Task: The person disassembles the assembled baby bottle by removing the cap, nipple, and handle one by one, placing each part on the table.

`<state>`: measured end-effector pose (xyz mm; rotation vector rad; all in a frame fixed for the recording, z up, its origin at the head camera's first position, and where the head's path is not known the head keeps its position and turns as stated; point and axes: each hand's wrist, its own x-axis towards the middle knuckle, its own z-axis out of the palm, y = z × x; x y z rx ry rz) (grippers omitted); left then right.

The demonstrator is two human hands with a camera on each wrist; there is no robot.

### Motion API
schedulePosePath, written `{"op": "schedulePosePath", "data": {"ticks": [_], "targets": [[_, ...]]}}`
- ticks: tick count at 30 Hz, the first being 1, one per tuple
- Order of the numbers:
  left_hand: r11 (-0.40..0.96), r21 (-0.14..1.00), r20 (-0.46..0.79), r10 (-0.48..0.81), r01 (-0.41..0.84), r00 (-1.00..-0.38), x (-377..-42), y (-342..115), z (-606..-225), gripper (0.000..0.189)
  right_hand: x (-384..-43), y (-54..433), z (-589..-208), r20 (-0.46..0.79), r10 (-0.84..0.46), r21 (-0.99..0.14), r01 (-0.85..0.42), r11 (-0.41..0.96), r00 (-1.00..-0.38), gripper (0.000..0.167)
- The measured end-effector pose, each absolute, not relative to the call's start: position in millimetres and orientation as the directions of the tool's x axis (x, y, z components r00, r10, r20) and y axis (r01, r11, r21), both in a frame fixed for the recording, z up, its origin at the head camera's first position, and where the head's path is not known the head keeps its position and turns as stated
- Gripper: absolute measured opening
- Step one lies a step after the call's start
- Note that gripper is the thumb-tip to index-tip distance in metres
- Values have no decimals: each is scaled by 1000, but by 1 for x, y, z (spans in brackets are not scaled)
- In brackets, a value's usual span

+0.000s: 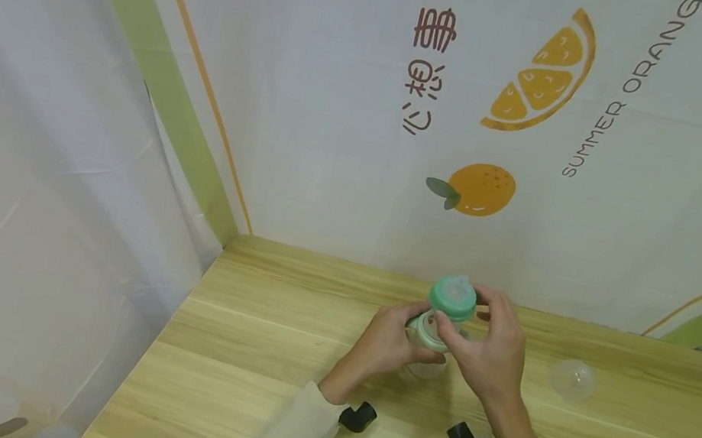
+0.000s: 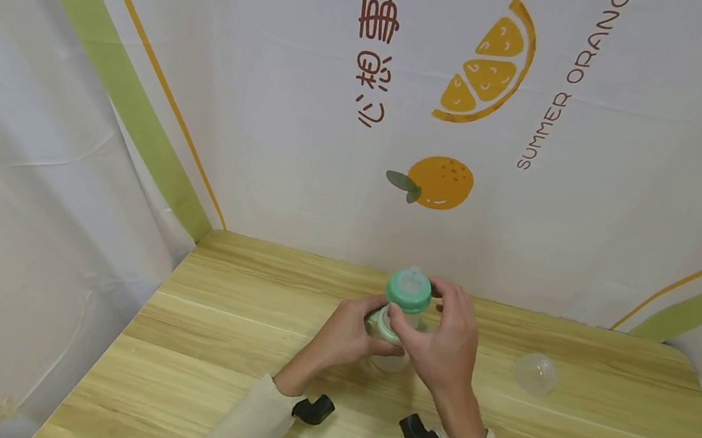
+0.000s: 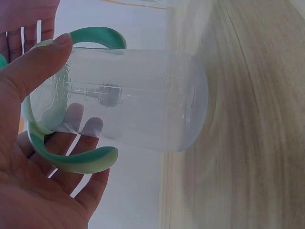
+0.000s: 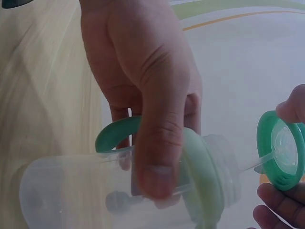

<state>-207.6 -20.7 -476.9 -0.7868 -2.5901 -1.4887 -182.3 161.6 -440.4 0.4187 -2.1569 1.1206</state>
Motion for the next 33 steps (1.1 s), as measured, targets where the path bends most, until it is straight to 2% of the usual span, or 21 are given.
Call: {"op": "schedulePosePath", "data": {"ticks": [13,33], "targets": [[431,800,255,387,418,-886,-207,-20,-475,77,-188,165,-427,711,18,-580,-571,581,-703,57],[417,784,300,393,459,-869,-206,-21,-477,73,-191,163,-405,740,9,-554,-601,576,-673,59]]}}
